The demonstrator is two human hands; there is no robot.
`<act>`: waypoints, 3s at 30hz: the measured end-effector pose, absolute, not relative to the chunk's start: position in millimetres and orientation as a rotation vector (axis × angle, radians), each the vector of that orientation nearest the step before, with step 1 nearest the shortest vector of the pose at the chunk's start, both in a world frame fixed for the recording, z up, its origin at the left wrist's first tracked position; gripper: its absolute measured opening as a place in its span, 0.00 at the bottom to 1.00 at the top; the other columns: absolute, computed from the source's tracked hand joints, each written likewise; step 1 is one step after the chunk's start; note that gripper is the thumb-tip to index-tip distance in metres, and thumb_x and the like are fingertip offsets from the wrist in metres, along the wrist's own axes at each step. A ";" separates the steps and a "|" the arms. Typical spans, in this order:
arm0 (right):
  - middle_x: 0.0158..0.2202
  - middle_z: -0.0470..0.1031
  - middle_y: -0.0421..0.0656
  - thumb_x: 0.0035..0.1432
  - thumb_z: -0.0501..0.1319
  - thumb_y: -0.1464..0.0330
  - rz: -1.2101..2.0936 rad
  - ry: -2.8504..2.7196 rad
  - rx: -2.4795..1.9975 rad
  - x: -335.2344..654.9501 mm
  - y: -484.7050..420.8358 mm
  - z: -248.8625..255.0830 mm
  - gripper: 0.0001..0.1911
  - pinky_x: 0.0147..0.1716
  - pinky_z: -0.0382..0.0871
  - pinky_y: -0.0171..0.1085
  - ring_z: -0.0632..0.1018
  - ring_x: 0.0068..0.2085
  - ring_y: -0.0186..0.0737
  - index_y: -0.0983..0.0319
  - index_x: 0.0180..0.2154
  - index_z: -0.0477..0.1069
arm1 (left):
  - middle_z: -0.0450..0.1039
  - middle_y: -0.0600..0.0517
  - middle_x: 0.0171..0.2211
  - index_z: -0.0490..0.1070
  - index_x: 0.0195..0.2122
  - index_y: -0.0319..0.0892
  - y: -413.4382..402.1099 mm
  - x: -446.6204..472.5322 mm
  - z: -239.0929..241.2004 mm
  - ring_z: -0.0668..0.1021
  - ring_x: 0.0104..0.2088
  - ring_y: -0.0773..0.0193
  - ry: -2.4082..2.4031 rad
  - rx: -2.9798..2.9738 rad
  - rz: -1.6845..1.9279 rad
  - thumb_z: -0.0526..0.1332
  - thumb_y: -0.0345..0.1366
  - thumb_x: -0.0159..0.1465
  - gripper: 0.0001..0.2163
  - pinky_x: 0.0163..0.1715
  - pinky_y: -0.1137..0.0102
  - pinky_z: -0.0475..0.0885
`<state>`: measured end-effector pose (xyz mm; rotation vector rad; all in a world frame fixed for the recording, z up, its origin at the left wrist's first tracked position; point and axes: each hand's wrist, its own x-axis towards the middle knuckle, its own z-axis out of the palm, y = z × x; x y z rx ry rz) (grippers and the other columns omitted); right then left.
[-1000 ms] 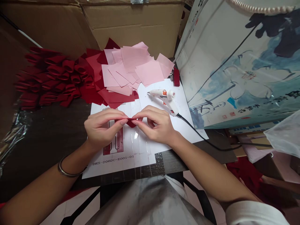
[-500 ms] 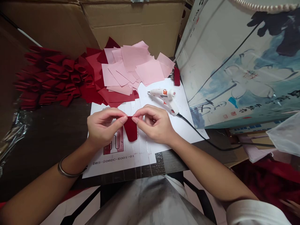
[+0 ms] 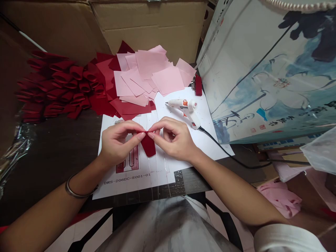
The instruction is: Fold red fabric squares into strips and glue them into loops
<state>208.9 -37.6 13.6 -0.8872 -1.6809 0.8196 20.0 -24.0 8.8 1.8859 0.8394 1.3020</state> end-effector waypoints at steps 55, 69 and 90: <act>0.28 0.77 0.39 0.57 0.66 0.69 0.665 -1.722 -0.967 213.5 -33.8 16.5 0.01 0.21 0.61 0.35 0.68 0.22 0.30 0.59 0.32 0.77 | 0.82 0.54 0.33 0.81 0.35 0.46 -23.6 22.5 4.0 0.83 0.33 0.64 0.893 1.929 1.464 0.67 0.28 0.60 0.06 0.36 0.69 0.79; 0.31 0.74 0.38 0.56 0.67 0.66 0.949 -1.549 -0.994 213.3 -34.3 12.1 0.07 0.17 0.55 0.34 0.65 0.21 0.27 0.58 0.39 0.76 | 0.76 0.54 0.26 0.75 0.31 0.41 -23.5 22.8 8.4 0.74 0.24 0.70 0.990 2.008 1.503 0.67 0.29 0.58 0.02 0.24 0.73 0.69; 0.36 0.76 0.40 0.56 0.67 0.66 0.794 -1.523 -1.171 199.8 -40.6 11.5 0.07 0.15 0.54 0.33 0.59 0.17 0.23 0.60 0.38 0.76 | 0.76 0.54 0.27 0.76 0.33 0.41 -23.6 25.7 5.2 0.73 0.23 0.71 1.192 1.740 1.482 0.65 0.36 0.62 0.04 0.24 0.73 0.69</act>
